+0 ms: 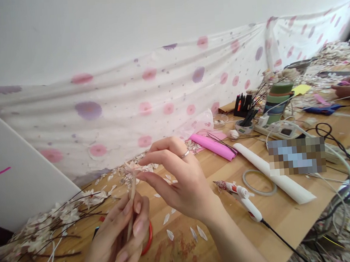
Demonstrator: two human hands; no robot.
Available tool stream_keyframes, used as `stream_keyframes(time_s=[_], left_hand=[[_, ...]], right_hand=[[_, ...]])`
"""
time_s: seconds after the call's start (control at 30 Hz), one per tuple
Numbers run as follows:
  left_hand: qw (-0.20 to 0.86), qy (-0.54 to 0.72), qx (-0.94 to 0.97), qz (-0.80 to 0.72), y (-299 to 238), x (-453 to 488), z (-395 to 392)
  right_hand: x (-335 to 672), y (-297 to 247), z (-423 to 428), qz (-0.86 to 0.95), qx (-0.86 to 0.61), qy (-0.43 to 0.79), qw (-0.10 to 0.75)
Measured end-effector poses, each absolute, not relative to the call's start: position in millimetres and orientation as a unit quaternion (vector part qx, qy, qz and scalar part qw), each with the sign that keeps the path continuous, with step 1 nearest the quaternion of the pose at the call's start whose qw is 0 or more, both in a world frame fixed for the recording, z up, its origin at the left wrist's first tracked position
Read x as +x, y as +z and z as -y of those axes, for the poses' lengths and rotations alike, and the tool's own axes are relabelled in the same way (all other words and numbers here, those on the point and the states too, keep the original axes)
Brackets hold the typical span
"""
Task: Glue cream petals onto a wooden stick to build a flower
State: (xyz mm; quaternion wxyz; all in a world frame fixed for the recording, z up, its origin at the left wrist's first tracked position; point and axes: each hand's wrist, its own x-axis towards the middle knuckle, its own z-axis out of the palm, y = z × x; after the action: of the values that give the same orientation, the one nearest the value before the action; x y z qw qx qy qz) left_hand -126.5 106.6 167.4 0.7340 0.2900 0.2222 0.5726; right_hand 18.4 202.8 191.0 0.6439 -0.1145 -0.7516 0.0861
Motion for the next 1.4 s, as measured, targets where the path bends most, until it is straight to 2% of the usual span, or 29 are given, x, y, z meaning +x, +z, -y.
stream_keyframes(time_s=[0.57,0.7,1.0,1.27,1.4], left_hand=[[0.717,0.573,0.302,-0.256,167,-122,-113],[0.742,0.570,0.280,-0.214,166,-120,-112],[0.757,0.567,0.238,-0.221,172,-118,-114],[0.677,0.628,0.279,-0.262,160,-127,-122],[0.624,0.656,0.296,-0.306,160,-126,-123]], right_hand=[[23,189,-203,0.776,-0.155,0.123,0.599],[26,191,-203,0.771,-0.137,0.125,0.610],[28,191,-195,0.736,-0.110,0.193,0.639],[31,189,-194,0.681,-0.131,0.214,0.688],[30,185,-197,0.637,-0.094,0.281,0.712]])
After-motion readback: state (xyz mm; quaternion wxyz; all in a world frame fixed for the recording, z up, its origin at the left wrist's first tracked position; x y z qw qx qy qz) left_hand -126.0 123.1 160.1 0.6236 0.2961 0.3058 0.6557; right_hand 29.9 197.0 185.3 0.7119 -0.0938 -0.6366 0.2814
